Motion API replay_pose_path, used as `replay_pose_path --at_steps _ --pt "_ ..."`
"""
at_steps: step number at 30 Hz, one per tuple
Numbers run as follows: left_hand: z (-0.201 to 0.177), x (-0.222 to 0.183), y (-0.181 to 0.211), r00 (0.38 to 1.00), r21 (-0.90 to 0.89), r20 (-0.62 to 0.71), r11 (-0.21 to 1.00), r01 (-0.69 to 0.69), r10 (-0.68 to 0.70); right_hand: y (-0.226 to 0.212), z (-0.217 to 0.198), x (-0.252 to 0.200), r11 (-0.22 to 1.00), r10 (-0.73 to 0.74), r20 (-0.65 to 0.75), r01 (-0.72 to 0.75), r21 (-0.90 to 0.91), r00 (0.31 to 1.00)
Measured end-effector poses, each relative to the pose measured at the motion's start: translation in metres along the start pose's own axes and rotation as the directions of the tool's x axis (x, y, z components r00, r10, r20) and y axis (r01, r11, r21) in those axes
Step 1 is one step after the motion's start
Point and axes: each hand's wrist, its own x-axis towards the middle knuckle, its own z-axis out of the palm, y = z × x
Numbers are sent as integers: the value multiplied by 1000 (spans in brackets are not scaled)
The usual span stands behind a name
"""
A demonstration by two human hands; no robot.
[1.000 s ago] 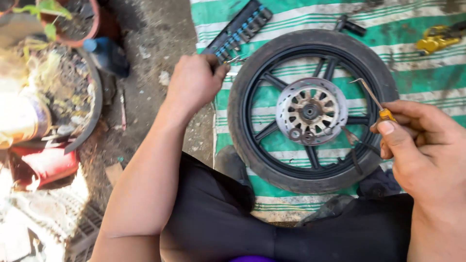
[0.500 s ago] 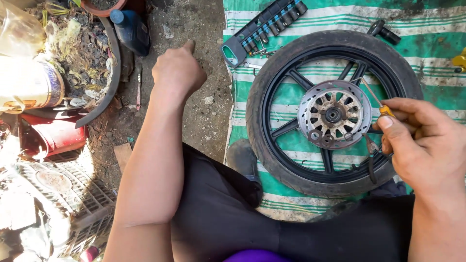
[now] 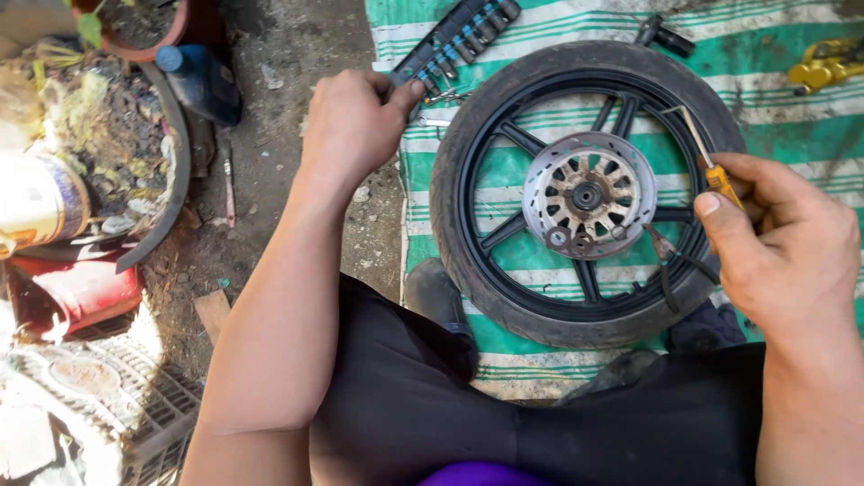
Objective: Disassembling and cleaning the speedometer gear components from a motorcycle wheel hub using a screwdriver and pliers.
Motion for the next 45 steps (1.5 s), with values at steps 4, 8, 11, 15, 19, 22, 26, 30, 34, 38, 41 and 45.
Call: replay_pose_path --at_steps 4,8,11,15,19,22,26,30,34,38,41,45 --pt "11 -4 68 966 -458 244 867 195 -89 27 -11 -9 994 95 -32 -94 53 995" --pt "47 -10 121 841 -799 540 328 504 23 66 -7 -11 945 278 -23 -269 188 960" --pt "71 -15 152 789 -796 602 164 583 122 110 -17 -8 939 342 -45 -341 36 938" --pt "89 -21 175 775 -794 608 119 596 172 170 9 3 950 283 -82 -291 -110 956" --pt "98 -20 181 780 -799 601 88 595 176 223 67 24 950 196 -66 -206 -234 978" --pt "105 -17 181 789 -803 592 42 594 163 243 110 42 937 131 -25 -132 -323 991" --pt "114 -16 177 802 -807 580 -28 589 144 263 147 46 902 50 42 -27 -431 998" --pt "117 -14 171 797 -798 567 -101 594 207 251 165 44 815 -174 -17 134 -564 985" --pt "117 -18 175 813 -830 516 -76 552 271 212 180 12 855 -235 132 269 -443 963" --pt "113 -22 180 812 -832 529 -34 553 246 207 195 -18 913 -176 190 232 -334 966" --pt "105 -28 184 816 -837 531 -8 547 227 217 196 -35 914 -188 168 235 -331 968" --pt "101 -31 191 827 -841 534 15 540 176 225 197 -40 884 -153 183 217 -414 971"
